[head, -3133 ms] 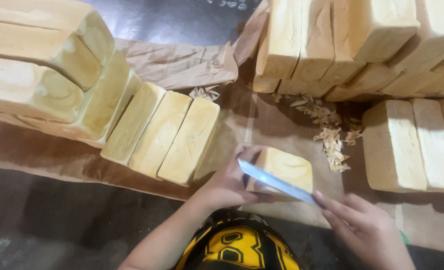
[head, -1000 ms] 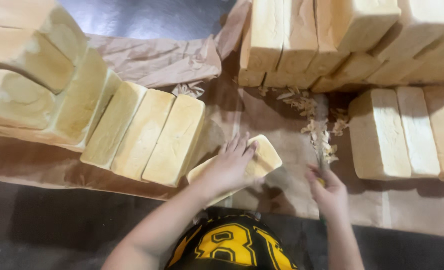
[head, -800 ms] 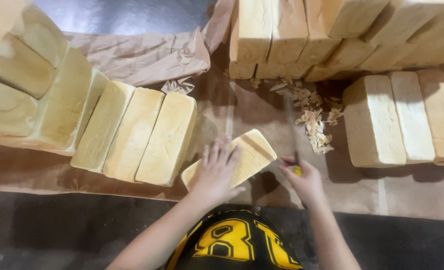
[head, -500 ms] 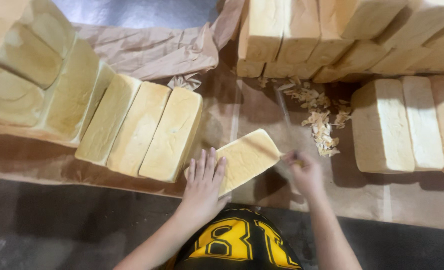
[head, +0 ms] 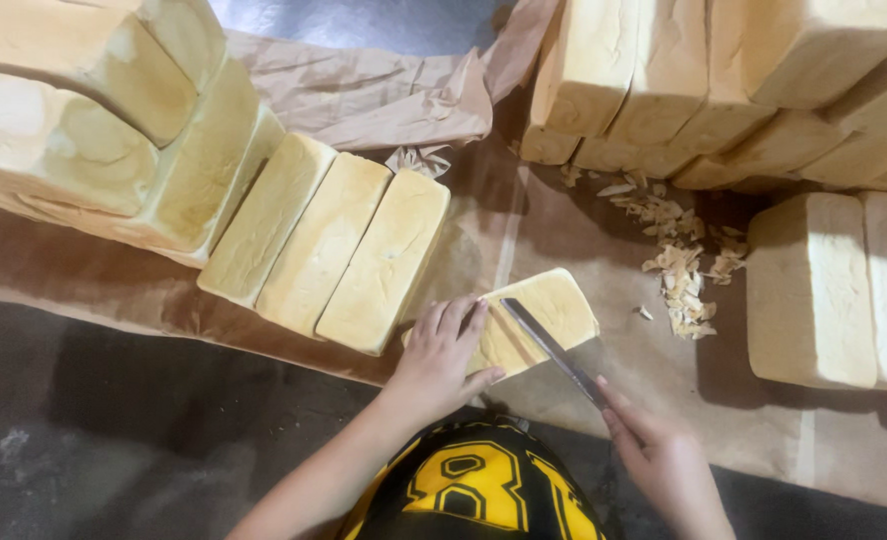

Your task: The person uses a knife to shave and smooth the surfaces of rectangular wooden blocks. They repeatedly pick up blocks from a pile, hold them in one hand, and scrape the knife along the edges and faces to remove thin layers of wood, then place the finished blocks into a separate stack.

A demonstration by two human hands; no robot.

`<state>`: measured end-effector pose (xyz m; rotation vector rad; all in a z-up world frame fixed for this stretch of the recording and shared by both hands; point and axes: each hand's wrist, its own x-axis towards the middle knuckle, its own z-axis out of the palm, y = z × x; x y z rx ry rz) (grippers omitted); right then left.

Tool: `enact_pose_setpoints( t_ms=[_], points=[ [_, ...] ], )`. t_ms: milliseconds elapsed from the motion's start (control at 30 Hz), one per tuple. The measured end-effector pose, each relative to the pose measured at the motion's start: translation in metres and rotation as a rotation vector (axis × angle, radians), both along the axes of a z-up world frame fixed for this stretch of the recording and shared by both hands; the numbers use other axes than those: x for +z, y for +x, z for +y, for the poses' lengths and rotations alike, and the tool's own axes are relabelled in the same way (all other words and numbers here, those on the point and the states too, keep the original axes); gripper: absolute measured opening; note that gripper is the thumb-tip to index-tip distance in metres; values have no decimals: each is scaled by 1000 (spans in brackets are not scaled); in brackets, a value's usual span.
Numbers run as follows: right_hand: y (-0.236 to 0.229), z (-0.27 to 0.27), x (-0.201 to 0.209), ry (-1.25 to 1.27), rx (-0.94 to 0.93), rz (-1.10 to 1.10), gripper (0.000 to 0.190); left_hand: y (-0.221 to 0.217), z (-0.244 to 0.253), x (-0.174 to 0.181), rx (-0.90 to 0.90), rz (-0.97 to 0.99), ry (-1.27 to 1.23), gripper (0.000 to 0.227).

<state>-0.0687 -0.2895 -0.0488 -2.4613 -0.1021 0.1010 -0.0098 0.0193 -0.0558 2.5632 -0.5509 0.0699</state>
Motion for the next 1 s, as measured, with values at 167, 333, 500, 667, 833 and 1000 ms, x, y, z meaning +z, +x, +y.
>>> enact_pose_setpoints(
  t_ms=[167,333,500,667,833,1000],
  points=[
    [2,18,21,-102,16,9,44,4,-4,9,27,114,22,85],
    [2,26,26,-149,21,-21,47,8,-8,7,44,199,94,85],
    [0,17,29,-161,41,-26,48,6,-5,-2,22,181,53,81],
    [-3,8,29,-91,9,-18,45,4,-5,-6,19,107,54,81],
    [-1,15,25,-155,-5,7,43,6,-7,-4,24,125,69,79],
    [-5,10,15,-69,-12,82,44,7,-9,-11,41,83,95,76]
  ],
)
